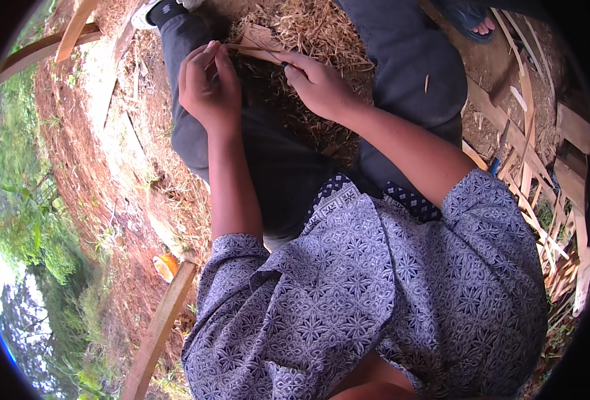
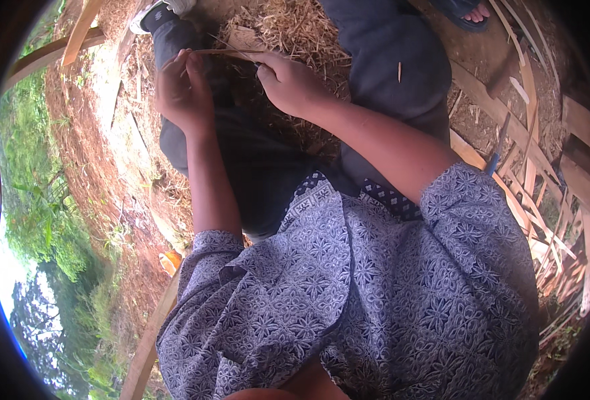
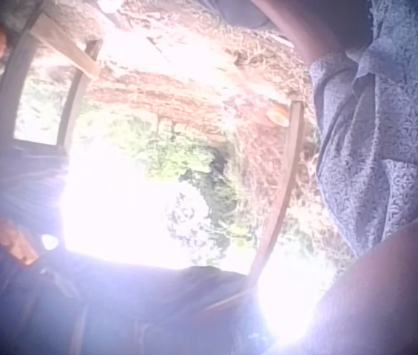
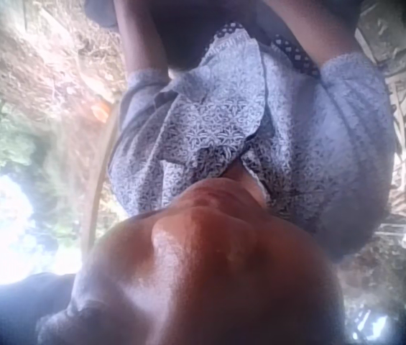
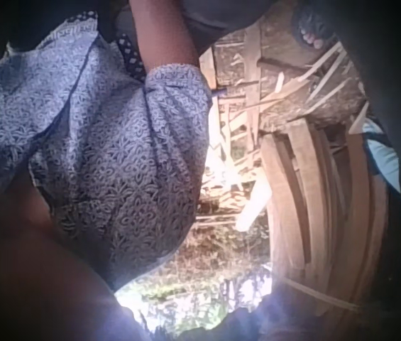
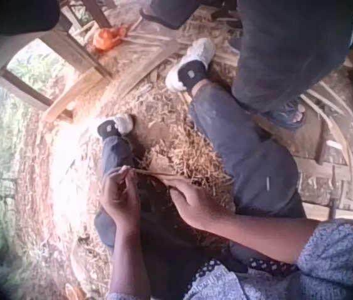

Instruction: The person sits cross-legged on the ground and uses a curved knife to shave thin strips from a bamboo stick. They hold the stick with their left hand and scrape the blade along its length with their right hand, producing wood shavings that fall onto their lap.

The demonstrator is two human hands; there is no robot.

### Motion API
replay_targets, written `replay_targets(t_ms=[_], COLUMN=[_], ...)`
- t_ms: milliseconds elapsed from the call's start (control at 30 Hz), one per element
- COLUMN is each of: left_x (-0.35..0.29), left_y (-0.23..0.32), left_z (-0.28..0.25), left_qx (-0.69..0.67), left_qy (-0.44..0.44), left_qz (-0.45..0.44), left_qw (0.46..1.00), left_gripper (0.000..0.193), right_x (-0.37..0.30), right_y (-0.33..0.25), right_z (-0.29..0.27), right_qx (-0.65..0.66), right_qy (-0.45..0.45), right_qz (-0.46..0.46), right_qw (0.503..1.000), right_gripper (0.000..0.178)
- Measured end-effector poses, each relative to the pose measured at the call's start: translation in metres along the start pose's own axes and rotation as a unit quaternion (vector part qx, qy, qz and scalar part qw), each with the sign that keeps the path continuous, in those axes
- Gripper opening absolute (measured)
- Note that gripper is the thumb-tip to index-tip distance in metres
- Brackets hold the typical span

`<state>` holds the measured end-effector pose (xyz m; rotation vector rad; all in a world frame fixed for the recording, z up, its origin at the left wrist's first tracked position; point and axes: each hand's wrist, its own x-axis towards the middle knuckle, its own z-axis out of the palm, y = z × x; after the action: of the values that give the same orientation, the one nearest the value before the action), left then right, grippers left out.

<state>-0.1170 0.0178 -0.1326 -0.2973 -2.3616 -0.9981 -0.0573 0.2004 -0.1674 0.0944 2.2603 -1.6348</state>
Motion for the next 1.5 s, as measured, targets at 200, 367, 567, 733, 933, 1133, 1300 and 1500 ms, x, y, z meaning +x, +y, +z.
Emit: replay_targets(t_ms=[200, 367, 567, 733, 933, 1133, 1300, 1500], left_x=[-0.004, -0.009, -0.006, -0.005, -0.005, -0.004, -0.004, -0.005], left_y=[0.0, -0.002, 0.005, 0.008, 0.011, 0.012, 0.018, 0.021], left_z=[-0.001, 0.004, -0.001, -0.002, -0.001, 0.001, 0.0, 0.003], left_qx=[-0.037, -0.059, -0.054, -0.051, -0.061, -0.069, -0.086, -0.11], left_qy=[-0.033, -0.01, -0.049, -0.057, -0.059, -0.057, -0.066, -0.056], left_qz=[-0.024, -0.013, -0.003, 0.014, 0.008, 0.001, -0.032, -0.02], left_qw=[0.999, 0.998, 0.997, 0.997, 0.996, 0.996, 0.994, 0.992], left_gripper=[0.008, 0.008, 0.008, 0.009, 0.009, 0.009, 0.009, 0.009], right_x=[-0.009, -0.017, -0.02, -0.022, -0.017, -0.015, -0.014, -0.018], right_y=[-0.004, -0.03, -0.016, -0.019, -0.014, -0.008, -0.011, -0.012], right_z=[0.004, 0.0, 0.003, -0.006, -0.006, -0.005, -0.008, -0.008], right_qx=[0.059, 0.085, 0.075, 0.079, 0.05, 0.041, 0.073, 0.109], right_qy=[0.039, 0.098, 0.066, 0.017, 0.024, 0.027, 0.022, 0.059], right_qz=[-0.036, -0.122, -0.07, -0.011, 0.007, 0.028, -0.009, -0.04], right_qw=[0.997, 0.984, 0.993, 0.997, 0.998, 0.998, 0.997, 0.991], right_gripper=[0.033, 0.03, 0.032, 0.035, 0.035, 0.034, 0.035, 0.034])
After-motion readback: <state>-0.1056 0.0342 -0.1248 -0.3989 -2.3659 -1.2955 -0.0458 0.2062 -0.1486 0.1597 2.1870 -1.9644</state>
